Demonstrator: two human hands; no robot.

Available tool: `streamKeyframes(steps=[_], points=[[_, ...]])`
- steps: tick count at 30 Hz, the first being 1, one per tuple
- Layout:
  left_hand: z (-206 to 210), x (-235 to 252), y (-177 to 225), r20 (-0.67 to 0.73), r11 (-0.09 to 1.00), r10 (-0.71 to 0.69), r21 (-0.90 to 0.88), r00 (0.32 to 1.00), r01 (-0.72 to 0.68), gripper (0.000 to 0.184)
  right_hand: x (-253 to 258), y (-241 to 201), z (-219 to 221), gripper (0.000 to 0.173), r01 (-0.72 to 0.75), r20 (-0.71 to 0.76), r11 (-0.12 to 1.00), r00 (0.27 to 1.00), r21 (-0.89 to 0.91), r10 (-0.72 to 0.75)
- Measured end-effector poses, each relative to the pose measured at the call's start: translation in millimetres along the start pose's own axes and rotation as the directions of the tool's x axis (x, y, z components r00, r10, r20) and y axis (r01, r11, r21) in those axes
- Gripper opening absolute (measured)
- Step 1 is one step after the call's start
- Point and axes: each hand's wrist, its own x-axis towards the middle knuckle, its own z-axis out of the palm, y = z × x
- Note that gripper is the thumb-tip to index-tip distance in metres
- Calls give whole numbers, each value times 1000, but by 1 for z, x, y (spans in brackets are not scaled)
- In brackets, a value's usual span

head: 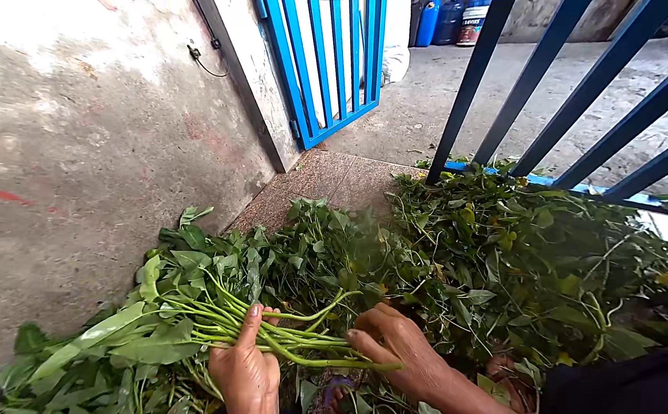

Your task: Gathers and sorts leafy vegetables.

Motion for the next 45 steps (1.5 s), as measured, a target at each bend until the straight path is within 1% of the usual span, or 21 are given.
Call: streamKeyframes(steps=[2, 4, 7, 10, 11, 14, 15, 17, 19, 23, 24, 26, 28, 30, 32, 35, 38, 39, 42, 43, 45], points=[[1, -6, 0, 7, 1000, 13, -12, 1000, -12, 22, 5, 7, 6, 47, -44, 32, 994, 999, 97, 41], [3, -12, 0, 12, 1000, 27, -11, 1000, -27, 20, 6, 15, 19, 33, -2, -65, 995, 998, 102, 8], [-1, -15, 5, -3, 997, 73, -4, 997, -73, 18, 4, 21, 24, 27, -114, -180, 980, 980, -162, 84], [-5, -11, 15, 0, 994, 110, -9, 994, -110, 14, 9, 35, 2, 37, -306, -28, 906, 950, -292, 312], [-7, -10, 16, 8, 994, 113, -10, 994, -113, 14, 8, 39, -2, 38, -292, -47, 923, 956, -248, 290], [-8, -15, 14, 28, 994, 106, -11, 994, -106, 17, 6, 33, 0, 40, -80, -361, 984, 933, -161, 16], [-7, -18, 12, 39, 995, 104, -9, 994, -103, 17, 6, 24, -2, 47, -42, -379, 986, 925, -161, -22], [-2, -27, 9, 54, 995, 97, -19, 994, -96, 16, 7, 7, -5, 57, -35, -245, 985, 969, -166, -7], [2, -37, 6, 83, 996, 80, -43, 993, -77, 13, 10, 3, 0, 46, -2, -159, 979, 987, -206, -31], [1, -44, 0, 75, 997, 54, -52, 996, -50, 15, 11, 23, 18, 27, 97, -336, 944, 919, -315, -206], [-1, -45, -4, 69, 998, 48, -43, 996, -46, 16, 9, 25, 17, 29, 59, -332, 948, 928, -313, -168], [-3, -50, -14, 62, 999, 29, -30, 998, -27, 18, 11, 25, 4, 37, -140, -201, 965, 975, -220, 96], [-5, -51, -17, 34, 999, 28, -47, 999, -27, 16, 19, 37, -15, 44, -355, -95, 908, 935, -223, 342], [-6, -47, -12, 8, 997, 44, -59, 999, -44, 15, 22, 49, -35, 45, -452, -18, 809, 876, -375, 481], [-6, -42, -9, 16, 997, 60, -55, 998, -59, 16, 13, 47, -41, 49, -379, -63, 831, 919, -408, 388], [-1, -44, -18, 61, 998, 50, -46, 997, -47, 20, 1, 19, -23, 69, 3, -213, 940, 974, -341, -81], [10, -57, -26, 103, 1000, 16, -7, 995, -16, 19, 0, -14, 0, 96, 280, -33, 915, 953, -289, -302], [11, -60, -28, 119, 1000, 6, 4, 993, -7, 20, 2, -17, 4, 93, 322, 30, 899, 944, -296, -329], [3, -56, -32, 173, 1000, 3, -7, 985, -2, 23, 14, -21, -2, 47, 388, 152, 870, 921, -304, -357], [0, -54, -32, 179, 1000, -1, -12, 984, 3, 24, 16, -23, -6, 40, 392, 179, 862, 919, -320, -351], [-2, -51, -30, 184, 1000, -14, -12, 983, 16, 25, 17, -28, -13, 49, 386, 235, 863, 917, -326, -322]])
